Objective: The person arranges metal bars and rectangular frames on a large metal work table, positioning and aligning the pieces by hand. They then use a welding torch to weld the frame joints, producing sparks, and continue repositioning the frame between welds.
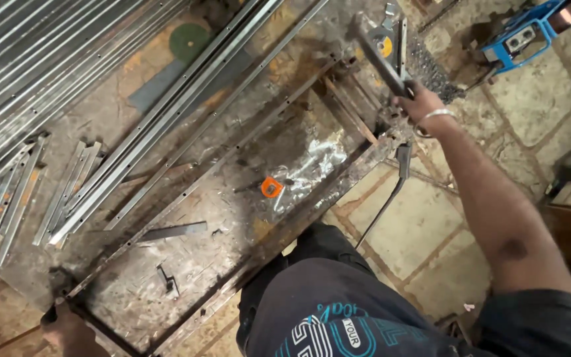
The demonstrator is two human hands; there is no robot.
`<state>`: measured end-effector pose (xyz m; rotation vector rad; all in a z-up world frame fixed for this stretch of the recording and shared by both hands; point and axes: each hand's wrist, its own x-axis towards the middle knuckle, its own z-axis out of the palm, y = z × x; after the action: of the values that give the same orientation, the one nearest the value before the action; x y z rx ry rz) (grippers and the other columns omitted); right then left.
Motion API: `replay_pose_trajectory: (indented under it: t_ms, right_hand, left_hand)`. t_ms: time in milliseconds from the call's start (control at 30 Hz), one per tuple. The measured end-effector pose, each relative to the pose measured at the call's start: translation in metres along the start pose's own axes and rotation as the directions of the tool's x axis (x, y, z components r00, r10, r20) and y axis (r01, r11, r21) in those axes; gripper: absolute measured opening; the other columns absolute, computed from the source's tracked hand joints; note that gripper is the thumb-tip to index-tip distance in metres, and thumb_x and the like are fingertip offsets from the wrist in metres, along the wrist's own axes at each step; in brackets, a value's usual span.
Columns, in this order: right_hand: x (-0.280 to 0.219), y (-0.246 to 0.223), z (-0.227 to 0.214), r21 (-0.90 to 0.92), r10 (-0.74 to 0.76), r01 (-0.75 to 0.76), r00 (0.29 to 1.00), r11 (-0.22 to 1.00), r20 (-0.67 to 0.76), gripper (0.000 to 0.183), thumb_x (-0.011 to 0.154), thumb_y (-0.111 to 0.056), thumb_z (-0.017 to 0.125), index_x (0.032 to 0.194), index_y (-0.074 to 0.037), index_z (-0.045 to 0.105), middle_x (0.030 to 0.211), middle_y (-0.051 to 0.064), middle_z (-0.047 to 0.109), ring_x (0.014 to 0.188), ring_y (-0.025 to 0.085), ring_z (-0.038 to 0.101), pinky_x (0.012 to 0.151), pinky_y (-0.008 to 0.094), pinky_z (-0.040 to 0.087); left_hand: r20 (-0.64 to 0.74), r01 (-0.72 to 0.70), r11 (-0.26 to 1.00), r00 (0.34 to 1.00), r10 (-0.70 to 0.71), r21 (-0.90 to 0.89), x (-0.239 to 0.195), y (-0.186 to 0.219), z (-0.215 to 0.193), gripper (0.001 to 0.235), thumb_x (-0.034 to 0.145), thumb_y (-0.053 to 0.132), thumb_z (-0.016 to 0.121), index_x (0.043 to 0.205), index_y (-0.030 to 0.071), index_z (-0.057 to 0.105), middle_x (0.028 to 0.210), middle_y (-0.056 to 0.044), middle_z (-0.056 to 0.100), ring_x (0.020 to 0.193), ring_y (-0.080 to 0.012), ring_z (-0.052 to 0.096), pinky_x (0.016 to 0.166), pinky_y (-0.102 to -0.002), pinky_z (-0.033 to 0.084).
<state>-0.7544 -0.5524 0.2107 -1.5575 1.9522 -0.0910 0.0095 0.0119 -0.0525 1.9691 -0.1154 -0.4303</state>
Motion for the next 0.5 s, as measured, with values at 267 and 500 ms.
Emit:
replay_pose_trajectory:
  t_ms: [267,500]
  right_hand:
    - [0.034,0.048,0.014,0.684,0.132,-0.26,0.963,0.682,0.234,0.036,0.101,-0.027,0.065,0.131,-0.007,0.059,0.086,0.005,0.069,0.065,0.021,0.066,0.049,0.037,0.051]
    - [0.044,0.073,0.01,0.714,0.184,-0.253,0.967,0.653,0.175,0.03,0.104,-0.027,0.065,0.124,-0.005,0.062,0.082,0.009,0.066,0.061,0.023,0.062,0.051,0.038,0.052]
  left_hand:
    - [-0.037,0.065,0.997,0.997,-0.067,-0.047,0.008,-0.006,0.001,0.022,0.111,0.02,0.077,0.116,0.002,0.066,0.091,0.001,0.066,0.07,-0.0112,0.055,0.057,-0.029,0.042]
    - [-0.055,0.132,0.991,0.99,-0.132,0.001,0.01,-0.006,0.001,0.029,0.108,0.025,0.077,0.117,-0.001,0.067,0.092,-0.002,0.069,0.071,-0.0143,0.059,0.057,-0.031,0.045]
